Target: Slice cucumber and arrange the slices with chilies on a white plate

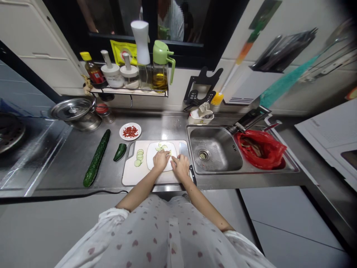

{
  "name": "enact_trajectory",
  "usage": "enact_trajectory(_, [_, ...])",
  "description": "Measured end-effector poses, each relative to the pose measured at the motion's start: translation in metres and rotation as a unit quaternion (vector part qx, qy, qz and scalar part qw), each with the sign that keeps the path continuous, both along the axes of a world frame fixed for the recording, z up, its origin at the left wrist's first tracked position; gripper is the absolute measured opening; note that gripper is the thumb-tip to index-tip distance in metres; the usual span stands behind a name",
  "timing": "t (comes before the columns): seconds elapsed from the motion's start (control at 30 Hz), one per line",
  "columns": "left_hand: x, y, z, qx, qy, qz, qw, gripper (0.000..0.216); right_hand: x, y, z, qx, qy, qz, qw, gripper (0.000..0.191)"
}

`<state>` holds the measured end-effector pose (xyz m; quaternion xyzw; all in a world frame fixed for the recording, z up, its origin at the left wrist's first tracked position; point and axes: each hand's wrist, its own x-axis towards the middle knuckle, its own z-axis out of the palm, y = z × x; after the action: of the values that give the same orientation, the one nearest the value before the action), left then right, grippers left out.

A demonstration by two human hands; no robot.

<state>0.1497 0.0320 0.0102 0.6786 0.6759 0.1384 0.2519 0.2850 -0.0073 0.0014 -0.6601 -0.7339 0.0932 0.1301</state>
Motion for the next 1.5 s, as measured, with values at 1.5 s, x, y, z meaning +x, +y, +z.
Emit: enact_trajectory(1.5, [0.0007, 0.0063, -0.004, 0.02, 0.032, -0.014, 0.999, 0.033, 0.0003, 0.0042, -0.0039, 0.031, -0.035, 0.004, 0.999, 0.029])
